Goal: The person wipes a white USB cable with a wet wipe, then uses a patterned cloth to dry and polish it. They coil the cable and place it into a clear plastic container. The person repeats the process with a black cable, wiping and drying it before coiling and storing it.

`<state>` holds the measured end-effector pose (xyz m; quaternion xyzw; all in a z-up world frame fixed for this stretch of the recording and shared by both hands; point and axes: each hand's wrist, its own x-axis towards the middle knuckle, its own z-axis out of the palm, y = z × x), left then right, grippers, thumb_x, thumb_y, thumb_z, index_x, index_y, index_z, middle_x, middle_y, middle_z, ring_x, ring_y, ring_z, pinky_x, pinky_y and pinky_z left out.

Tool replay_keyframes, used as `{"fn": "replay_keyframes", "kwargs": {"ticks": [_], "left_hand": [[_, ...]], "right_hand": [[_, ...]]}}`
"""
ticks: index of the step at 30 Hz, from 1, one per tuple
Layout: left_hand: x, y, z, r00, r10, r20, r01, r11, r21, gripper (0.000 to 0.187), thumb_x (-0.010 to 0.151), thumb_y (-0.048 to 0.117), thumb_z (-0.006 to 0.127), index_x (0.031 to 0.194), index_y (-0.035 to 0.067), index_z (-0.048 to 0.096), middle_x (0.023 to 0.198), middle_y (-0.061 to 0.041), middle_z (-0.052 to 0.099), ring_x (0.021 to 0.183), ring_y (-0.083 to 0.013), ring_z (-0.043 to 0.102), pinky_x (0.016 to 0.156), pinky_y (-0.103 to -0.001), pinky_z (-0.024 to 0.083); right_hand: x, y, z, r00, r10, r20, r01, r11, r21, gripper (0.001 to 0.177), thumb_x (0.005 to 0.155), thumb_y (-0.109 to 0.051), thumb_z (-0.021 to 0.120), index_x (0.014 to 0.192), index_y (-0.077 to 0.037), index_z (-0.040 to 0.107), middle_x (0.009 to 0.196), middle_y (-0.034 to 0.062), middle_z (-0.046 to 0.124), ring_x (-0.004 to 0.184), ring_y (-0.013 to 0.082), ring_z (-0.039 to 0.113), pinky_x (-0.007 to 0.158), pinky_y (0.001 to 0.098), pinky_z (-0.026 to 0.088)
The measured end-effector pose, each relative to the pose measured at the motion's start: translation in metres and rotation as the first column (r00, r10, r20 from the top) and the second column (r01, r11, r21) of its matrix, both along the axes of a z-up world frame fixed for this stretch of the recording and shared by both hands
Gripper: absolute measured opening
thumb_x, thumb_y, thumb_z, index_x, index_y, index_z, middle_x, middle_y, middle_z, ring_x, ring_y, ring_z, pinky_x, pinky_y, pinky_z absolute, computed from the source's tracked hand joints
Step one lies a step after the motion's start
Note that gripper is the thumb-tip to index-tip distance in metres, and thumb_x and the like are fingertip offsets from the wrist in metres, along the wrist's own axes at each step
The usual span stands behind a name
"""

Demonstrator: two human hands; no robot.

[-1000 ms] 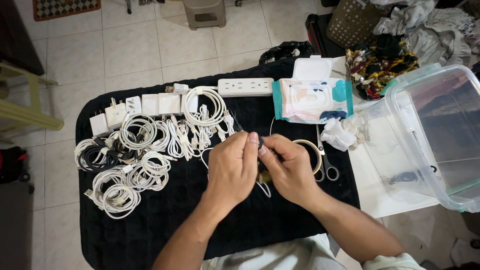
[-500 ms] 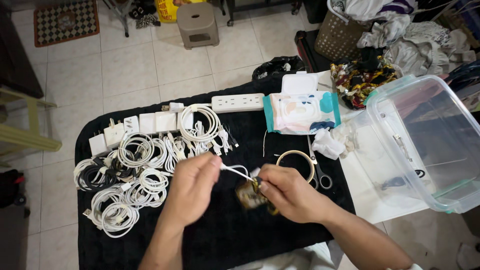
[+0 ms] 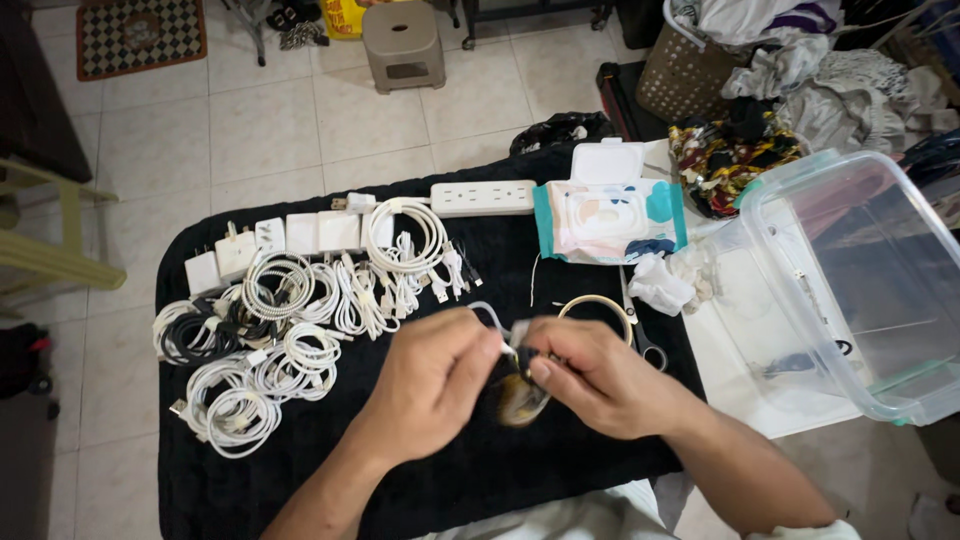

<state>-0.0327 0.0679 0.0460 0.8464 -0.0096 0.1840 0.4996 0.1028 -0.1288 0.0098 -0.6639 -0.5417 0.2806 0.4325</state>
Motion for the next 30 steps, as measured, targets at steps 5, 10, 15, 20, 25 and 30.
{"fn": "replay_keyframes", "kwargs": {"ticks": [5, 10, 15, 20, 25, 30], "left_hand": [[0.013, -0.008, -0.005, 0.993, 0.068, -0.099, -0.074, 0.995, -0.06, 0.037, 0.103, 0.015, 0.057, 0.07, -0.001, 0.05, 0.058, -0.012, 0.049, 0.051, -0.0269, 0.05, 0.05, -0.038, 0.038], [0.007, -0.008, 0.004, 0.979, 0.073, -0.189, -0.127, 0.948, -0.291, 0.035, 0.102, 0.014, 0.054, 0.07, 0.0, 0.053, 0.055, -0.009, 0.052, 0.049, -0.0244, 0.048, 0.049, -0.037, 0.041], [0.001, 0.01, 0.021, 0.995, -0.071, 0.074, 0.061, 0.991, 0.121, 0.025, 0.105, 0.015, 0.057, 0.084, 0.001, 0.054, 0.074, -0.01, 0.05, 0.067, -0.0267, 0.052, 0.063, -0.038, 0.043], [0.007, 0.014, 0.028, 0.969, -0.226, 0.101, 0.193, 0.946, 0.261, 0.022, 0.103, 0.015, 0.061, 0.087, 0.001, 0.055, 0.08, -0.011, 0.051, 0.074, -0.0295, 0.053, 0.065, -0.04, 0.044], [-0.005, 0.012, 0.001, 0.99, -0.031, 0.135, 0.027, 0.999, 0.033, 0.017, 0.101, 0.008, 0.058, 0.086, 0.002, 0.06, 0.072, -0.009, 0.053, 0.061, -0.0261, 0.055, 0.057, -0.038, 0.044], [-0.025, 0.066, 0.003, 0.858, 0.448, 0.25, -0.493, 0.856, 0.157, 0.017, 0.093, 0.0, 0.057, 0.077, 0.003, 0.06, 0.082, -0.01, 0.063, 0.069, -0.0179, 0.058, 0.064, -0.031, 0.043]], "right_hand": [[-0.012, 0.027, 0.022, 0.866, -0.242, 0.437, 0.108, 0.945, 0.31, 0.015, 0.091, -0.005, 0.068, 0.104, 0.0, 0.061, 0.098, 0.0153, 0.063, 0.091, 0.0369, 0.062, 0.081, 0.0433, 0.05], [-0.011, 0.027, 0.022, 0.735, -0.325, 0.595, 0.062, 0.906, 0.419, 0.016, 0.089, -0.004, 0.069, 0.102, 0.0, 0.061, 0.096, 0.014, 0.063, 0.089, 0.0348, 0.063, 0.088, 0.0493, 0.052], [0.01, 0.009, 0.008, 0.996, -0.047, -0.082, 0.056, 0.992, 0.112, 0.017, 0.101, -0.017, 0.057, 0.103, -0.002, 0.065, 0.082, 0.0037, 0.064, 0.074, 0.0157, 0.064, 0.068, 0.0295, 0.049], [0.015, 0.016, -0.01, 0.703, 0.027, -0.711, -0.069, 0.997, -0.031, 0.024, 0.106, -0.019, 0.054, 0.1, 0.001, 0.066, 0.085, -0.0024, 0.058, 0.079, 0.0059, 0.049, 0.068, 0.0251, 0.041], [0.007, 0.005, 0.004, 0.877, 0.08, -0.473, -0.035, 0.994, 0.102, 0.025, 0.109, -0.017, 0.051, 0.096, 0.001, 0.062, 0.086, 0.0015, 0.059, 0.076, 0.0097, 0.051, 0.067, 0.027, 0.044], [0.018, -0.008, 0.001, 0.99, 0.026, 0.142, -0.068, 0.952, 0.299, 0.024, 0.107, -0.015, 0.049, 0.094, 0.003, 0.057, 0.087, 0.0105, 0.061, 0.088, 0.0222, 0.063, 0.092, 0.0392, 0.049]]}}
